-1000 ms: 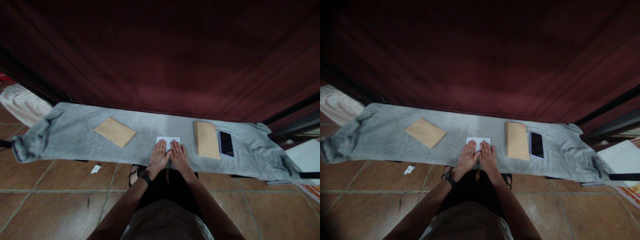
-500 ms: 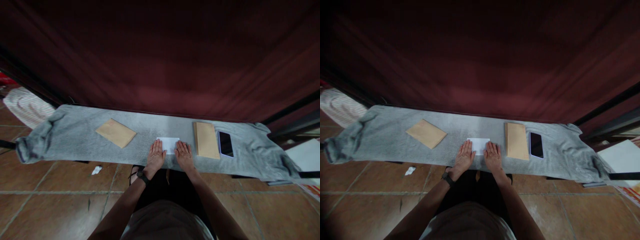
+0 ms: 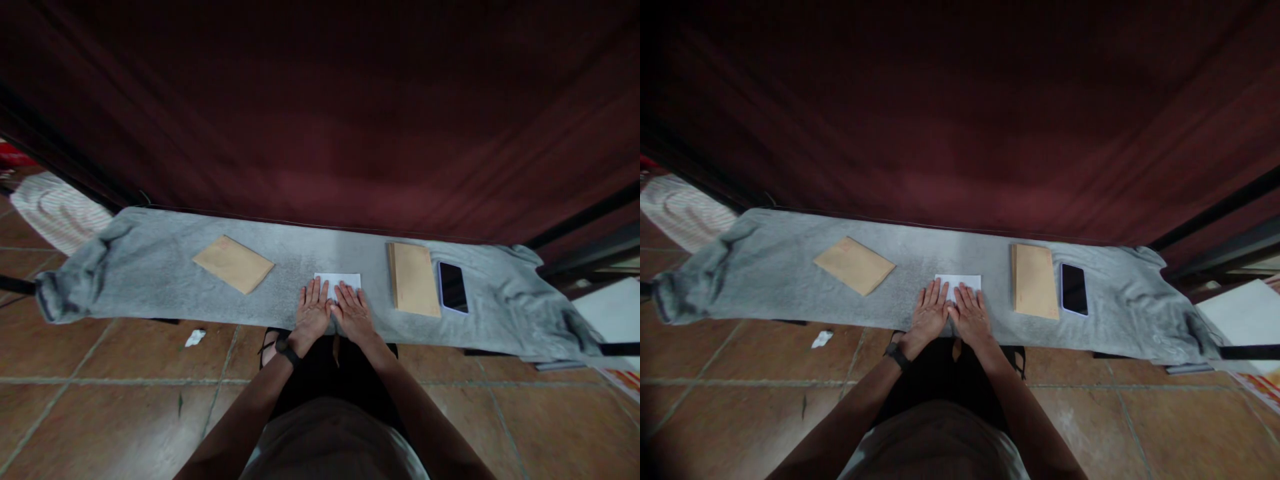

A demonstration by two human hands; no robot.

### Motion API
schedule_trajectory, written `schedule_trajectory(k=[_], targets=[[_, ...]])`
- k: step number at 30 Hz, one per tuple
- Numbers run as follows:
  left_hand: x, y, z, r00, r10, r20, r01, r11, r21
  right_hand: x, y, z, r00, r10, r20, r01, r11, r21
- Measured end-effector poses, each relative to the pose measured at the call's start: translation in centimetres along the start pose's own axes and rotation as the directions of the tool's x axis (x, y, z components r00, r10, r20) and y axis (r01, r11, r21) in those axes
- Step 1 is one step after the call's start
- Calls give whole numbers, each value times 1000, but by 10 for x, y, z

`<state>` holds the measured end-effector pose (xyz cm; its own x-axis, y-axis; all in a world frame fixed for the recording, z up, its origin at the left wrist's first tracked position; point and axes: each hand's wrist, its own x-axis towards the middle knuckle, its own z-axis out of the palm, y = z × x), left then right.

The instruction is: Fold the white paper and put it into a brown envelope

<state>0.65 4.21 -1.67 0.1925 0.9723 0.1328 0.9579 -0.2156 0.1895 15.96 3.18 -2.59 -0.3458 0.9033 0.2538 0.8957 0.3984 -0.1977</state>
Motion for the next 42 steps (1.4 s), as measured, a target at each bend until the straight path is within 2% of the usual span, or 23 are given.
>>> schedule_trajectory(k=[9,13,18,22,27,29,33,42], targets=[[-11,-13,-7,998,-41,-53,40,999,-31,-18,23,-5,999,17,-48,-19,999,-47],[-11,-8,-12,995,-54,-86,51,998,-32,-20,25,-6,999,27,-41,-30,998,-60],[-19,8,-11,990,122,-69,-125,991,-42,-19,25,-6,999,29,-46,-32,998,-60],[-28,6,-7,994,99,-55,-100,995,-17,-19,25,-7,999,34,-43,-36,997,-61],[-33,-7,-11,987,153,-53,-153,988,22,-20,24,-8,999,31,-28,-33,998,-57],[-32,-10,-16,974,223,-36,-222,975,19,-19,24,-9,999,36,-14,-37,998,-52],[-27,-11,-21,911,411,42,-409,912,-42,-18,24,-12,999,39,18,-38,998,-54],[-23,-9,-20,891,447,81,-443,894,-58,-28,18,-13,993,-103,57,102,995,18]])
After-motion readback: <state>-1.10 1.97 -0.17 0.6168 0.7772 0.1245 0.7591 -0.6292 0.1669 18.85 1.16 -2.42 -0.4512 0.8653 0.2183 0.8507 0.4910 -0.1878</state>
